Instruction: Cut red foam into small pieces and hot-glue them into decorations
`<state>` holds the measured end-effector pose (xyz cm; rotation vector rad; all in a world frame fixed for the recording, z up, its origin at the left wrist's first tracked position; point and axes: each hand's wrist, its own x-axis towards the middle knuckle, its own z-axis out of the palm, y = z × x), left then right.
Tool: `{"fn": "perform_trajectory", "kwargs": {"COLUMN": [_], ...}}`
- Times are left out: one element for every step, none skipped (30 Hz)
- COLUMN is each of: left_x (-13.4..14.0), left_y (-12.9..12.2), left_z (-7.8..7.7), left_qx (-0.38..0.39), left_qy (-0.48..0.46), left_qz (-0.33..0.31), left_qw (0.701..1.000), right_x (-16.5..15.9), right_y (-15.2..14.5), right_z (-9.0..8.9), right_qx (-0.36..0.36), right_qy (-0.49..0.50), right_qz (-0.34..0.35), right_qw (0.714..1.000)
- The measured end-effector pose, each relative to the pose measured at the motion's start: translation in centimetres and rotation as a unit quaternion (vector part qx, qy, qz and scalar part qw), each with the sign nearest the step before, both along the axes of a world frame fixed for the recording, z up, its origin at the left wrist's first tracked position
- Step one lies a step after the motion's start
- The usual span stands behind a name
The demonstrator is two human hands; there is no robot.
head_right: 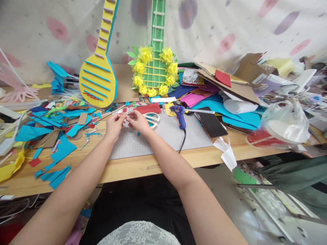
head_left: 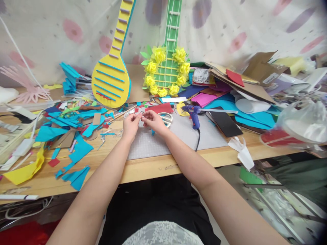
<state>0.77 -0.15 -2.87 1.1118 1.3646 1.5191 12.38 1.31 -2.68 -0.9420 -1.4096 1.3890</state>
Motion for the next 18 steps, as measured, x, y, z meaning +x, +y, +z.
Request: {"fn": "perform_trajectory", "kwargs": {"left_x": [0.00, 0.00, -0.01, -0.03, -0.05, -0.07, -0.09, -0.10, -0.11, -0.12, -0.12, -0.13, -0.14, -0.16, -0.16, -0.17, -0.17, -0.17], "left_y": [-0.03, -0.06, -0.09, -0.12, -0.15, -0.18, -0.20, -0.21, -0.20, -0.17, -0.13, -0.07, 0.01, 0.08, 0.14, 0.19, 0.23, 0.25], "left_z": [0.08, 0.19, 0.32, 0.46, 0.60, 0.73, 0.84, 0.90, 0.90, 0.85, 0.75, 0.62, 0.47, 0.33, 0.21, 0.12, 0.06, 0.02], "left_qx": [-0.011, -0.021, -0.029, -0.036, -0.041, -0.045, -0.049, -0.050, -0.047, -0.039, -0.030, -0.021, -0.015, -0.013, -0.014, -0.017, -0.021, -0.022], "left_qy": [-0.007, -0.017, -0.031, -0.048, -0.066, -0.084, -0.100, -0.111, -0.115, -0.111, -0.101, -0.087, -0.072, -0.060, -0.053, -0.049, -0.047, -0.045], "left_qz": [-0.005, -0.011, -0.020, -0.029, -0.038, -0.048, -0.057, -0.062, -0.061, -0.051, -0.035, -0.014, 0.008, 0.025, 0.038, 0.046, 0.051, 0.054], "left_qw": [1.000, 1.000, 0.999, 0.998, 0.996, 0.994, 0.992, 0.991, 0.990, 0.992, 0.994, 0.996, 0.997, 0.998, 0.998, 0.998, 0.997, 0.997], "right_x": [0.05, 0.10, 0.17, 0.24, 0.31, 0.38, 0.45, 0.51, 0.57, 0.62, 0.66, 0.69, 0.71, 0.72, 0.71, 0.70, 0.68, 0.66], "right_y": [-0.05, -0.10, -0.15, -0.20, -0.24, -0.25, -0.24, -0.21, -0.15, -0.07, 0.02, 0.10, 0.17, 0.22, 0.25, 0.25, 0.24, 0.23], "right_z": [0.14, 0.28, 0.43, 0.55, 0.64, 0.69, 0.69, 0.65, 0.59, 0.50, 0.42, 0.35, 0.29, 0.24, 0.22, 0.19, 0.17, 0.14], "right_qx": [0.003, 0.006, 0.011, 0.015, 0.018, 0.019, 0.018, 0.017, 0.015, 0.014, 0.014, 0.016, 0.017, 0.019, 0.021, 0.023, 0.024, 0.025], "right_qy": [0.001, 0.005, 0.009, 0.014, 0.017, 0.017, 0.014, 0.009, 0.003, -0.004, -0.009, -0.014, -0.017, -0.019, -0.022, -0.024, -0.029, -0.034], "right_qz": [-0.001, -0.002, -0.003, -0.003, -0.004, -0.005, -0.007, -0.010, -0.013, -0.018, -0.023, -0.027, -0.030, -0.032, -0.033, -0.033, -0.034, -0.035], "right_qw": [1.000, 1.000, 1.000, 1.000, 1.000, 1.000, 1.000, 1.000, 1.000, 1.000, 1.000, 0.999, 0.999, 0.999, 0.999, 0.999, 0.999, 0.998]}}
